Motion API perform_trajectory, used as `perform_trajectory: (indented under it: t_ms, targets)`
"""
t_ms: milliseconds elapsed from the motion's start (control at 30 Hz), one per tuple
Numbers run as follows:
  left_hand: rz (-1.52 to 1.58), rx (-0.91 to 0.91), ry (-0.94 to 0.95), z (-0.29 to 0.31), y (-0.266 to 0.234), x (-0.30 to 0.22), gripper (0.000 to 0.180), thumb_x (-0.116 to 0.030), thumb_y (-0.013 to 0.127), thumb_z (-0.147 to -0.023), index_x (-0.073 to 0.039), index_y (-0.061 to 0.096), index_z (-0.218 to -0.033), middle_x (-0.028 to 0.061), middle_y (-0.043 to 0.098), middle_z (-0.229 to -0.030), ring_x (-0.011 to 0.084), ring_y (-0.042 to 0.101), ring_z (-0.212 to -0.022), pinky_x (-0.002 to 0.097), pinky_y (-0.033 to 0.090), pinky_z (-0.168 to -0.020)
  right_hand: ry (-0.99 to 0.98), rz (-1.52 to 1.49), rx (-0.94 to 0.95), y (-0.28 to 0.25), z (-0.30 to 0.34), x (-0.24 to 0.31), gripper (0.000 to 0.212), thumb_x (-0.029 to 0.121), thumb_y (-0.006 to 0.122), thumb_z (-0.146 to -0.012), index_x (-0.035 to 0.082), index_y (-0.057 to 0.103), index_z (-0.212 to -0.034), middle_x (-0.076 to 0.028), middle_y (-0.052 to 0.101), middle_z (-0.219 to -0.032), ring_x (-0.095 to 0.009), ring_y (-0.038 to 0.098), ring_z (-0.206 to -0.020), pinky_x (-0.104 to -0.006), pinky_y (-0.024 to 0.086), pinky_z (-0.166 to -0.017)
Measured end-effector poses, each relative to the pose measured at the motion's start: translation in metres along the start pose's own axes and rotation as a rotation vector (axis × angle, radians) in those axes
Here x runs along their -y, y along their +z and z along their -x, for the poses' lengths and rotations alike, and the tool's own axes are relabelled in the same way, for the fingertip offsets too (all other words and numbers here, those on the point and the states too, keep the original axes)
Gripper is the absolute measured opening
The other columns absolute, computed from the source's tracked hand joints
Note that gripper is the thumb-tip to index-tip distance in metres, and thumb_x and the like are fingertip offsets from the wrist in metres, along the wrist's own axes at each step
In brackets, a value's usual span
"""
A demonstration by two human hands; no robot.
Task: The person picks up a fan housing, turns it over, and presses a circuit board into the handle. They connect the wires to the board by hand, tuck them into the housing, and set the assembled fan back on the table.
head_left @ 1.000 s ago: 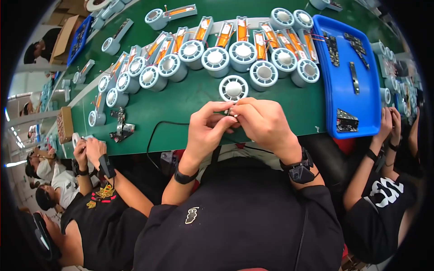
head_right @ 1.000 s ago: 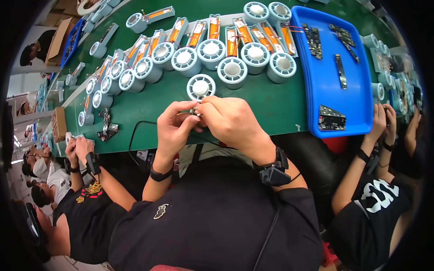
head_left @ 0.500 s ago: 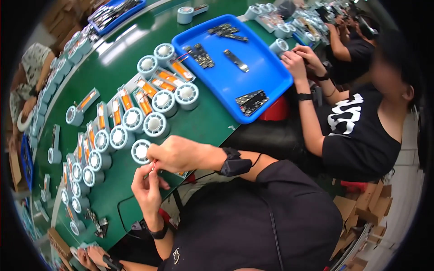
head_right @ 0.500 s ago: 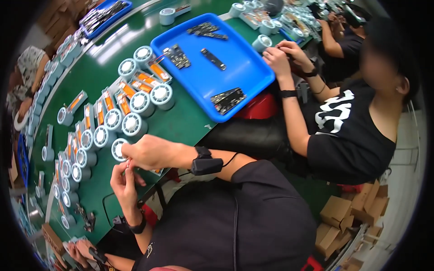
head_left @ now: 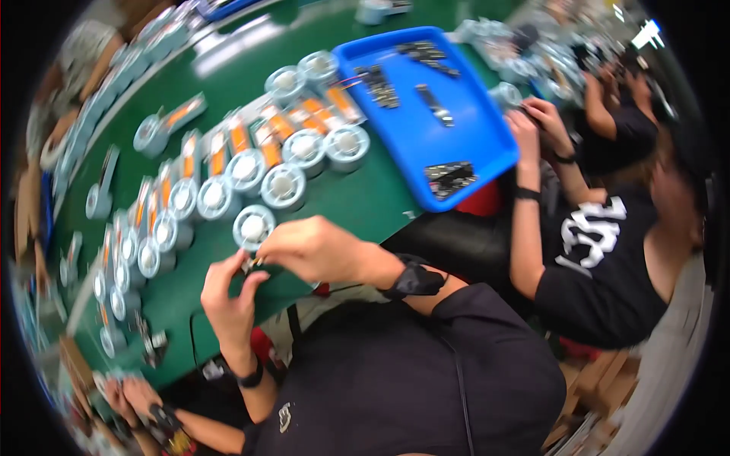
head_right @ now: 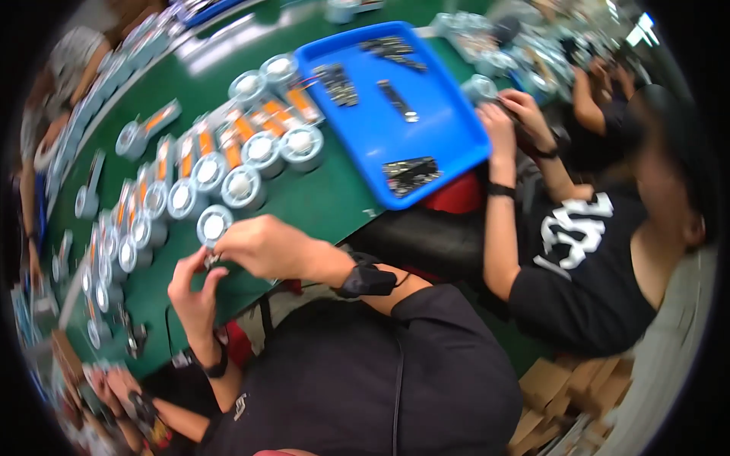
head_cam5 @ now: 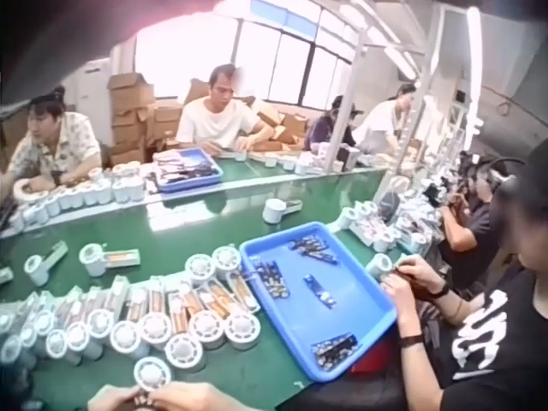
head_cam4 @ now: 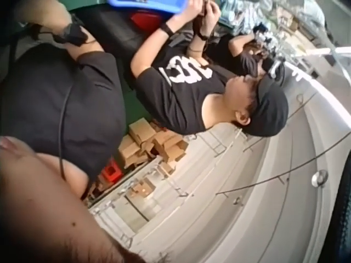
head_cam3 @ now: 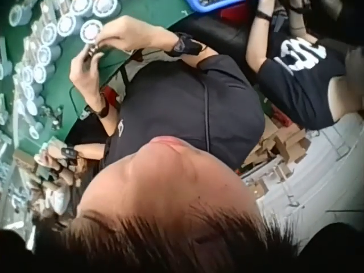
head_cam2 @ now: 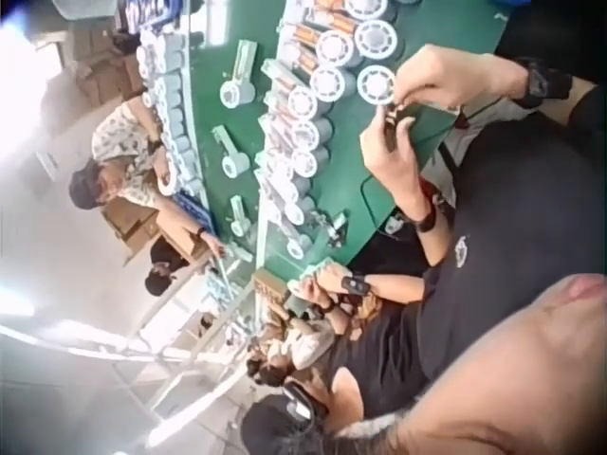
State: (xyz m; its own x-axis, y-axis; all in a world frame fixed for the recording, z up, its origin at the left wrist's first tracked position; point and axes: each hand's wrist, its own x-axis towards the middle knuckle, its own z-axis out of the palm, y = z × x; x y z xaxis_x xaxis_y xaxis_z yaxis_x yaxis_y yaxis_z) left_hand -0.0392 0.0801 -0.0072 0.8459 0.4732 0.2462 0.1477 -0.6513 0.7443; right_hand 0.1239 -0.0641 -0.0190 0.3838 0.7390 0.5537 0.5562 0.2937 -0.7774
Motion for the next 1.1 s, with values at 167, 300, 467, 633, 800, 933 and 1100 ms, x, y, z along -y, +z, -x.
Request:
perform_trajectory:
  t_ms: [167,300,467,633,800,933,1100]
  targets:
    - [0.043,-0.159,0.03,0.003,0.005,-0.005,0.046,-0.007,0.089,-0.07,-0.003,0.074,-0.113,0.0129,0.074,-0.103,0.0288,0.07,-0.09,0.0368,0.057,-0.08,0.116,0.069,0.052,0.006,-0.005,0.006,0.018,-0.005,0.071,-0.084,0.001,0.073,-0.101,-0.014,0.072,-0.088,-0.027,0.071,-0.076,-0.0348,0.056,-0.064]
    - [0.092,-0.153,0.005,0.005,0.01,-0.008,0.046,-0.002,0.089,-0.069,-0.001,0.075,-0.113,0.0116,0.072,-0.1,0.023,0.07,-0.087,0.0337,0.057,-0.077,0.184,0.108,0.158,-0.001,-0.014,0.011,0.018,-0.005,0.07,-0.085,0.001,0.073,-0.102,-0.013,0.07,-0.088,-0.026,0.07,-0.074,-0.0335,0.055,-0.063]
    - [0.17,-0.184,0.035,0.002,0.014,-0.006,0.042,-0.001,0.088,-0.069,-0.003,0.076,-0.109,0.0101,0.071,-0.101,0.0221,0.069,-0.086,0.0324,0.056,-0.076,0.118,0.107,0.157,0.005,-0.009,0.002,0.017,-0.006,0.069,-0.085,0.001,0.072,-0.101,-0.013,0.07,-0.09,-0.026,0.07,-0.074,-0.0328,0.055,-0.063]
    - [0.194,-0.184,0.102,-0.002,0.019,-0.006,0.041,-0.002,0.088,-0.068,-0.004,0.076,-0.107,0.0102,0.071,-0.101,0.0249,0.07,-0.088,0.0342,0.057,-0.077,0.106,0.05,0.132,0.005,-0.008,0.0,0.021,-0.007,0.069,-0.084,0.001,0.071,-0.103,-0.013,0.071,-0.092,-0.028,0.071,-0.075,-0.0333,0.056,-0.064]
    - [0.078,-0.2,0.075,0.004,0.015,0.003,0.04,0.0,0.089,-0.067,-0.001,0.075,-0.104,0.0136,0.072,-0.104,0.029,0.07,-0.093,0.0378,0.056,-0.082,-0.009,0.13,0.158,0.002,-0.012,-0.002,0.017,0.003,0.072,-0.083,0.005,0.072,-0.1,-0.01,0.073,-0.091,-0.029,0.072,-0.078,-0.036,0.058,-0.065]
    - [0.185,-0.162,0.023,0.007,0.015,0.011,0.041,0.008,0.085,-0.07,0.003,0.073,-0.109,0.0132,0.069,-0.105,0.027,0.066,-0.098,0.0352,0.053,-0.087,-0.029,0.032,0.05,0.004,-0.007,-0.004,0.01,0.011,0.074,-0.083,0.008,0.072,-0.093,-0.006,0.072,-0.084,-0.028,0.071,-0.075,-0.0375,0.056,-0.062]
    - [0.252,-0.149,0.043,0.004,0.018,0.015,0.043,0.01,0.084,-0.07,0.004,0.072,-0.111,0.0124,0.067,-0.106,0.0256,0.065,-0.098,0.0343,0.053,-0.086,-0.034,0.115,-0.016,0.006,0.002,-0.006,0.011,0.01,0.075,-0.082,0.006,0.07,-0.092,-0.005,0.073,-0.088,-0.028,0.07,-0.069,-0.0358,0.055,-0.058]
